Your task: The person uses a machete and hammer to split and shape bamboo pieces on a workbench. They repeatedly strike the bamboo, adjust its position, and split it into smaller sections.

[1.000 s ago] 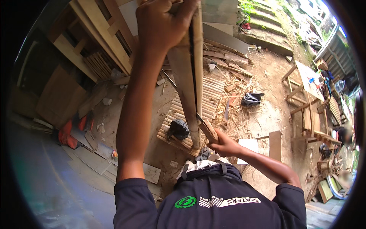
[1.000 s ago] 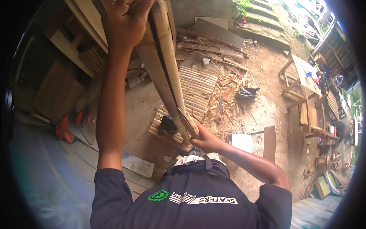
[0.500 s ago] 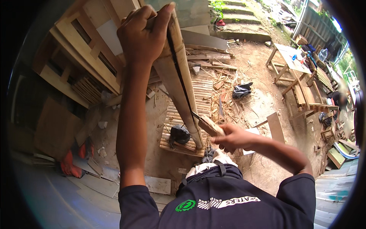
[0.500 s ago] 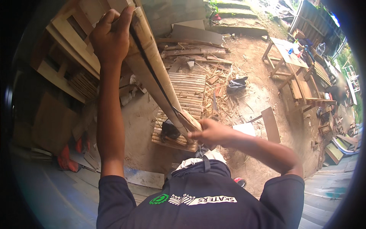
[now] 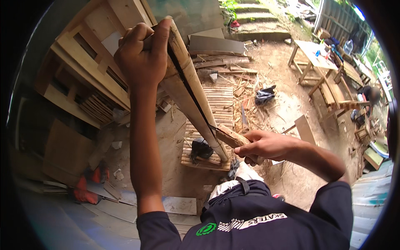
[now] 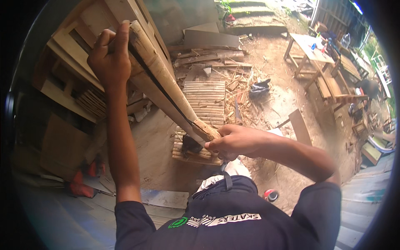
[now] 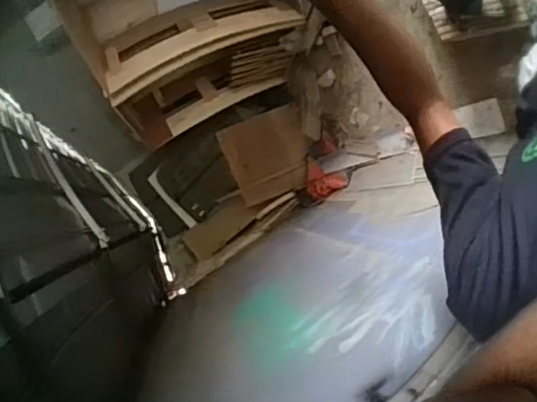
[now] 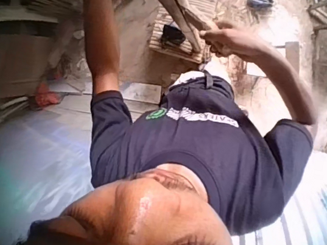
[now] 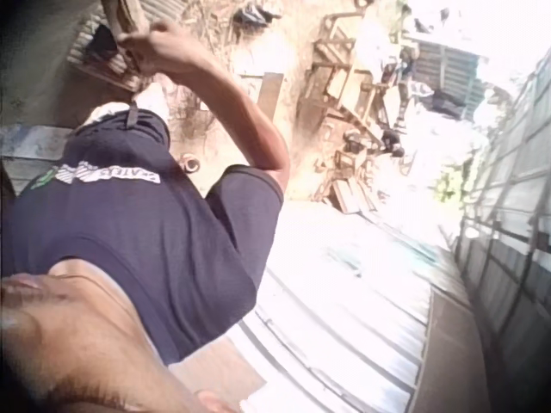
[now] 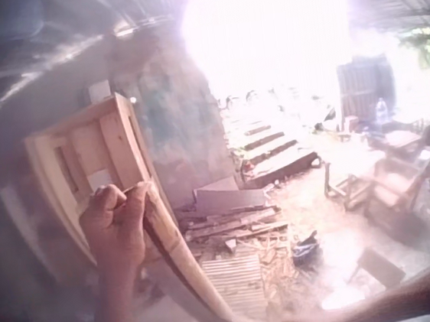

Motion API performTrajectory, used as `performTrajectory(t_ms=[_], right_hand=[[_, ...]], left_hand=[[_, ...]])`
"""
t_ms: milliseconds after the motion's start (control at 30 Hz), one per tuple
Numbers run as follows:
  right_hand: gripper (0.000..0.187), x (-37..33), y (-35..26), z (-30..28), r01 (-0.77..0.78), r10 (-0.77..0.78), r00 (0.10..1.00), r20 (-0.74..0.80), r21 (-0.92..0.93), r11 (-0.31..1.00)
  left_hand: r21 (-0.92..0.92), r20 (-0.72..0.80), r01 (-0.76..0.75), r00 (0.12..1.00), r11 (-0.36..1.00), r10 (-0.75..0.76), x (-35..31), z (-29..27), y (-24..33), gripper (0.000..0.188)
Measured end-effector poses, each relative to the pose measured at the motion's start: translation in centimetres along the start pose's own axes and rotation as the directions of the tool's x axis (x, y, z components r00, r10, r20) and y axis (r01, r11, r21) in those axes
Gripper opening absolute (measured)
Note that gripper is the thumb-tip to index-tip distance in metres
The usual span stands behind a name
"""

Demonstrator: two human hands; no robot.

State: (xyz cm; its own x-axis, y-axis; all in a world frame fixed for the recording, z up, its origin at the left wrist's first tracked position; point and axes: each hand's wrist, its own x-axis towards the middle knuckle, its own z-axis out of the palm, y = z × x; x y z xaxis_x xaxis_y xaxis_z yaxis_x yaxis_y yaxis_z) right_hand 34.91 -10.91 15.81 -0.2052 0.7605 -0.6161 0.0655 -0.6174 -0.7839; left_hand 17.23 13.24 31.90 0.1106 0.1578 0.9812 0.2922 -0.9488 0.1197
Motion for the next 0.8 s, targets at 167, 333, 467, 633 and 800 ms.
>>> performTrajectory(t_ms=[167,333,467,633,800], right_hand=[[0.060,1.9,4.1,2.9,0.313,-0.314,0.947,0.060,0.025,0.949],[0.069,5.9,6.9,-0.4,0.212,-0.213,0.977,0.016,-0.170,0.962],[0.050,4.4,4.1,-2.2,0.316,-0.712,0.602,-0.362,-0.711,0.629],[0.009,3.2,6.1,6.0,0.657,-0.828,0.371,-0.421,-0.511,0.554],[0.031,17.0,7.1,10.5,0.475,-0.381,0.857,-0.347,0.246,0.845]], left_hand=[[-0.060,0.005,0.044,0.999,0.997,-0.044,-0.4,-1.5,-1.2,0.046],[0.062,-0.014,0.081,0.997,0.995,-0.080,-0.2,-2.5,-2.8,0.047],[0.215,-0.019,0.190,0.981,0.958,-0.191,-0.3,-2.9,-3.9,0.048],[0.307,-0.040,0.201,0.979,0.930,-0.199,-0.2,-2.9,-4.0,0.049],[0.260,-0.035,0.225,0.974,0.939,-0.223,0.1,-1.6,-2.9,0.047]])
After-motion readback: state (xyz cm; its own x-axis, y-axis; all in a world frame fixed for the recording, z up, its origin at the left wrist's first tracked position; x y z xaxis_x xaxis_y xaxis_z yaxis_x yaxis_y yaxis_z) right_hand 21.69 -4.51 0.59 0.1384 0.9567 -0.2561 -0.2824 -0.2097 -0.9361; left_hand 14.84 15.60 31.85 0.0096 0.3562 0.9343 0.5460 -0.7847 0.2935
